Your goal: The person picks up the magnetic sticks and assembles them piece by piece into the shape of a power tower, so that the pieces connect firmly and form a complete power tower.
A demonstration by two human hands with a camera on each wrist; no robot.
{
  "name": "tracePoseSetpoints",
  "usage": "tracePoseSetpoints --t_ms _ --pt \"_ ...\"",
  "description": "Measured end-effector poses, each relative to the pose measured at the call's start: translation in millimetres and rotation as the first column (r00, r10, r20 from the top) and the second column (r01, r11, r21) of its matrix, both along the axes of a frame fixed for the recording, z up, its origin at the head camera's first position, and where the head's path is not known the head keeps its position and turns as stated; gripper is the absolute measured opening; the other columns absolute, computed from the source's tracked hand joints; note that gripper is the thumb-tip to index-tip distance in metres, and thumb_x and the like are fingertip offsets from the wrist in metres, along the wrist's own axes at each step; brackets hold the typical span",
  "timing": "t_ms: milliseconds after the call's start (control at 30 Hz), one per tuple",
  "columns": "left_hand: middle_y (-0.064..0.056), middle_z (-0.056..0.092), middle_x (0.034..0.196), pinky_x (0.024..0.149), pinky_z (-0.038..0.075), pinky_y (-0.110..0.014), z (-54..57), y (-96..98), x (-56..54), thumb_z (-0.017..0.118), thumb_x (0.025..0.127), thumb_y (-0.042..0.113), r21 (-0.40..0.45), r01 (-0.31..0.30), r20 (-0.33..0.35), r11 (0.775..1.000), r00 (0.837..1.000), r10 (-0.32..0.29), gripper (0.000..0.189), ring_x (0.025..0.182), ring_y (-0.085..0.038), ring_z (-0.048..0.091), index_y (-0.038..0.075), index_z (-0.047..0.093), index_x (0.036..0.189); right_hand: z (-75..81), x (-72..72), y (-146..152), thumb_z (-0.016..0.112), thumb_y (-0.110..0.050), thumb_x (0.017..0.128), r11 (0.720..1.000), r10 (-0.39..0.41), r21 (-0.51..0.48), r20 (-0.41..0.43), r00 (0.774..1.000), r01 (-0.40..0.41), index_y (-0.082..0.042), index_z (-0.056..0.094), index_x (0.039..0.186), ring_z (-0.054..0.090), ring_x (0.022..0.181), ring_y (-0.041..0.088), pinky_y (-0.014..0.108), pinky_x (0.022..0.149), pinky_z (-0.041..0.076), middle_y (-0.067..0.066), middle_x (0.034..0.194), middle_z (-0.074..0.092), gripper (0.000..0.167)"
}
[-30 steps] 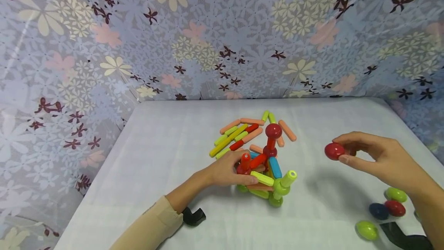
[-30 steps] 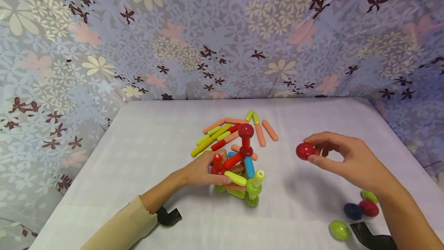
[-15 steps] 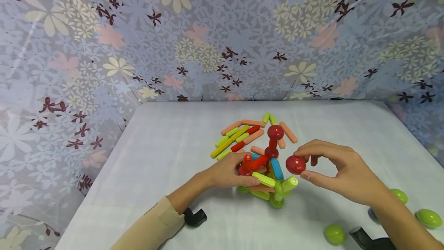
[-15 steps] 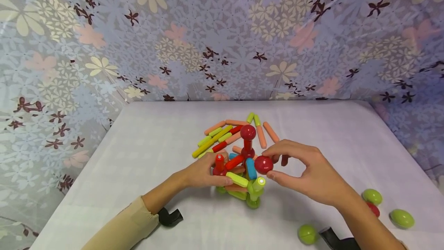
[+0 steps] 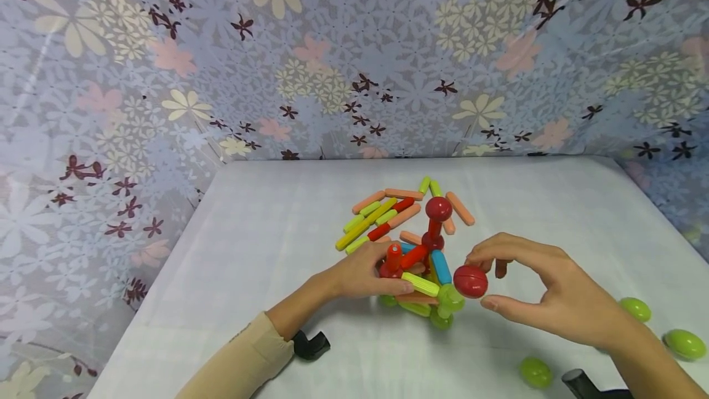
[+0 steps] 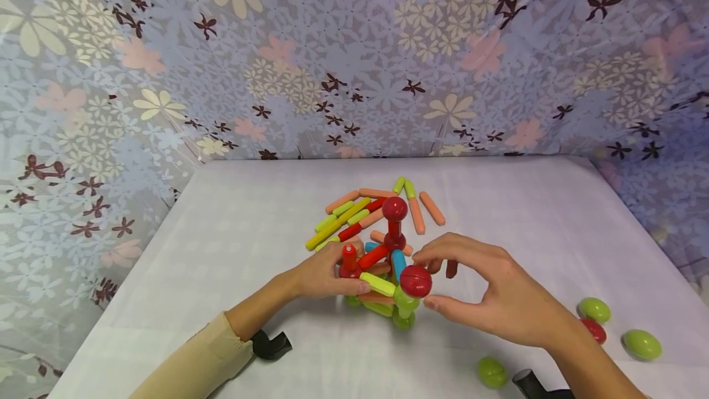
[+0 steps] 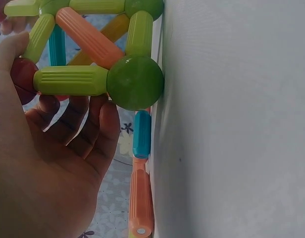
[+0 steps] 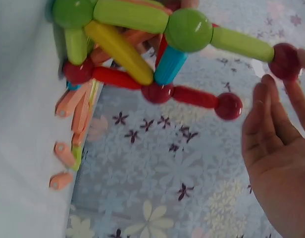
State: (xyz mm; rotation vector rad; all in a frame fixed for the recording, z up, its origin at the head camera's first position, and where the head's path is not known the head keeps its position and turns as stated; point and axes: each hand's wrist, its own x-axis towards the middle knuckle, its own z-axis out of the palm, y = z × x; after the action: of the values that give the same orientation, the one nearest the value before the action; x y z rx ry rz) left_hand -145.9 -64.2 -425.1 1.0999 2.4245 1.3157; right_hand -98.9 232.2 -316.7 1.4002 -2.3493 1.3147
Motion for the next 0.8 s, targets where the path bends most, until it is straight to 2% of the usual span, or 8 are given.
tracePoseSetpoints --t_ms 133,200,300,400,467,567,667,800 --pt "0.010 0.058 0.090 0.065 0.050 -0.026 -1.1 0.2 -0.2 0.061 0.085 0.056 -0.002 -0.006 -0.002 1.000 1.000 0.006 0.043 0.088 -0.006 0.054 0.021 0.062 0.110 -18.4 -4.6 25.2 0.082 -0.003 0.073 0.994 -0.013 0.108 0.111 0.994 0.001 -0.017 0.061 0.119 0.056 0.087 0.009 0.025 0.068 0.045 -0.005 0.109 0.062 0.052" --pt "0.010 0.058 0.091 0.067 0.050 -0.025 -1.0 0.4 0.0 0.061 0.085 0.055 -0.012 -0.012 -0.003 1.000 1.000 0.012 0.042 0.088 -0.006 0.054 0.021 0.061 0.110 -32.0 -5.1 41.4 0.080 -0.008 0.078 0.982 0.009 0.182 0.207 0.978 -0.047 -0.020 0.060 0.118 0.056 0.087 0.009 0.026 0.066 0.046 -0.006 0.109 0.062 0.047" --pt "0.011 0.059 0.094 0.073 0.050 -0.025 -0.2 1.0 0.1 0.062 0.085 0.054 -0.023 -0.013 -0.003 1.000 1.000 0.013 0.043 0.090 -0.005 0.054 0.020 0.061 0.111 -57.9 -6.1 66.6 0.076 -0.016 0.083 0.944 0.056 0.279 0.383 0.922 -0.173 -0.022 0.060 0.119 0.055 0.088 0.010 0.027 0.063 0.046 -0.005 0.112 0.061 0.040" --pt "0.012 0.059 0.096 0.074 0.050 -0.025 0.5 1.4 0.1 0.061 0.085 0.055 -0.023 -0.013 -0.004 1.000 1.000 0.013 0.044 0.091 -0.004 0.054 0.019 0.061 0.112 -83.0 -8.2 87.2 0.072 -0.016 0.087 0.905 0.101 0.301 0.536 0.838 -0.301 -0.021 0.061 0.121 0.055 0.090 0.011 0.027 0.063 0.046 -0.003 0.113 0.061 0.037" --pt "0.012 0.060 0.096 0.072 0.050 -0.025 0.9 1.6 -0.2 0.061 0.086 0.055 -0.012 -0.010 0.000 1.000 1.000 0.010 0.045 0.091 -0.005 0.055 0.019 0.060 0.113 -96.1 -10.6 96.6 0.071 -0.011 0.087 0.896 0.144 0.264 0.588 0.796 -0.358 -0.018 0.062 0.120 0.056 0.088 0.013 0.027 0.064 0.047 -0.001 0.113 0.062 0.034" --pt "0.011 0.060 0.092 0.066 0.050 -0.026 0.6 1.6 -0.6 0.061 0.085 0.055 0.006 -0.006 0.005 1.000 1.000 0.006 0.045 0.088 -0.006 0.055 0.019 0.059 0.113 -105.8 -15.0 102.7 0.069 -0.008 0.088 0.900 0.166 0.217 0.632 0.757 -0.378 -0.015 0.064 0.116 0.059 0.086 0.014 0.027 0.068 0.051 0.002 0.110 0.063 0.030" --pt "0.010 0.060 0.092 0.065 0.050 -0.026 0.0 1.8 -1.0 0.062 0.085 0.054 0.013 -0.003 0.007 1.000 1.000 0.003 0.046 0.088 -0.006 0.056 0.018 0.059 0.115 -103.9 -18.5 101.6 0.070 -0.010 0.088 0.921 0.129 0.221 0.604 0.787 -0.320 -0.014 0.065 0.114 0.061 0.087 0.015 0.028 0.070 0.052 0.002 0.109 0.064 0.027" --pt "0.010 0.059 0.095 0.066 0.050 -0.027 -0.5 2.2 -1.1 0.061 0.086 0.055 0.016 -0.003 0.001 1.000 1.000 0.003 0.050 0.089 -0.006 0.055 0.017 0.059 0.118 -81.4 -20.6 89.3 0.071 -0.008 0.087 0.966 0.049 0.202 0.473 0.880 -0.162 -0.013 0.064 0.115 0.061 0.092 0.015 0.029 0.074 0.053 0.004 0.109 0.065 0.030"
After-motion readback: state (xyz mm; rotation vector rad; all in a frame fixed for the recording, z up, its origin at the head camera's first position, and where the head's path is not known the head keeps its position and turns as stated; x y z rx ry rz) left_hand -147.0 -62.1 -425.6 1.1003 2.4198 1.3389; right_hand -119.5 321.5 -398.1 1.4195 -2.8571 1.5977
